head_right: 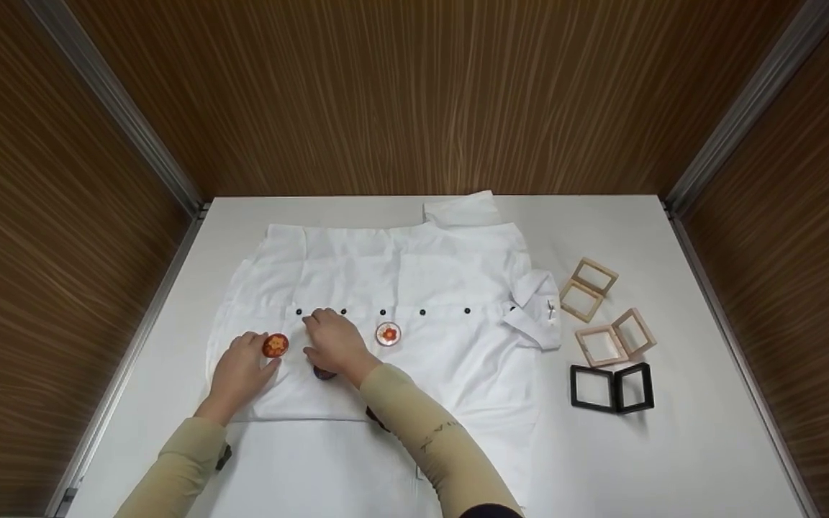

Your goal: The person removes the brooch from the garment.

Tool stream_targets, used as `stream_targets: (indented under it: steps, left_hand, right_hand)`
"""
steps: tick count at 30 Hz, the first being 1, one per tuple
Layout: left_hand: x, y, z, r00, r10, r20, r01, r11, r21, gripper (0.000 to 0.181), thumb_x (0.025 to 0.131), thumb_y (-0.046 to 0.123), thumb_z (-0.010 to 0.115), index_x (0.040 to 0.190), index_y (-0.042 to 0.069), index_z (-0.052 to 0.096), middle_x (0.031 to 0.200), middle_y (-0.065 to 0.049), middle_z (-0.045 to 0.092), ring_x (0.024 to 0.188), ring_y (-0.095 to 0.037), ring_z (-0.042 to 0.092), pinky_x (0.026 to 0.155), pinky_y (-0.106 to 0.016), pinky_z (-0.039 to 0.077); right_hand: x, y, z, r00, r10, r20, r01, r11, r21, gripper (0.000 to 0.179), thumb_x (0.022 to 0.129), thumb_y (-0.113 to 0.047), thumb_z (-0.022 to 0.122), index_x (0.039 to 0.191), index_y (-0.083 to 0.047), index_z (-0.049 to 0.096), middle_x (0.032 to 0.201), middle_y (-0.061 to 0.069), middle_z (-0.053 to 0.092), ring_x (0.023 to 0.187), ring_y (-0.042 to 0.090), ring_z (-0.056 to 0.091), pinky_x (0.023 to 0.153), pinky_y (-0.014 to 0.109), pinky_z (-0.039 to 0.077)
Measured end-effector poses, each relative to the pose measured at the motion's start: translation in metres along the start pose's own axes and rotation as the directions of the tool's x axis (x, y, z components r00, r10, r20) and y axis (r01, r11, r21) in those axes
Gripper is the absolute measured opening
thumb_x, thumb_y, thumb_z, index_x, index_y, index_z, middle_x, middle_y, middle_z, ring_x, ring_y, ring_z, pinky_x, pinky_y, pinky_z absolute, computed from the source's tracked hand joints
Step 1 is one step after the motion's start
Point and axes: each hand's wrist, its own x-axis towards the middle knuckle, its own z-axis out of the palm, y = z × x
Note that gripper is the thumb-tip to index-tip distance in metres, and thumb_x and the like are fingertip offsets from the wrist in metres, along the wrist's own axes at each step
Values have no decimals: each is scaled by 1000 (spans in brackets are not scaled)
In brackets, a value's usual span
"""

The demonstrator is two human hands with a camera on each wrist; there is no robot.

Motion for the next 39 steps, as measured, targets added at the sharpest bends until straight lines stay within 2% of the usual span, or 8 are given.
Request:
stream_targets:
  steps: [7,11,22,33,39]
  left_hand:
    - [2,0,3,1000,15,-18,-15,1000,12,51,91,21,83,129,-10,67,115,-23,69,104,-37,66,91,-49,60]
    - [3,0,3,1000,18,-20,-18,1000,0,50,90,19,85,127,-9,68,115,-23,68,105,-37,66,92,-49,60]
    - [3,1,4,1000,-1,-25,0,999,-42,45,89,18,86,123,-7,71,109,-19,68,100,-33,66,89,-47,59]
    - [3,2,3,1000,6,-22,-7,999,-50,40,88,19,86,116,-5,71,102,-14,68,96,-29,64,87,-46,59]
    - [3,4,1,1000,9,-26,-12,996,-93,37,87,19,87,112,-4,71,101,-14,68,96,-30,65,87,-46,59]
  right_hand:
    - [5,-2,6,999,35,14,-35,999,3,52,94,-29,78,138,-3,65,129,10,70,116,27,68,103,36,59]
    - [8,-1,9,999,26,44,-26,1000,-11,53,94,-29,78,139,-3,65,129,11,70,116,27,68,104,36,58]
    - [14,-14,15,979,-127,157,138,989,-61,46,102,-19,64,144,-1,60,131,13,68,119,27,65,107,36,55]
    - [11,-16,20,982,-140,123,147,988,-47,41,103,-18,65,140,-3,64,124,10,68,112,24,65,101,35,57]
    - [16,-20,23,986,-116,121,128,988,-91,37,102,-21,66,136,-5,67,118,8,67,106,23,63,95,34,57]
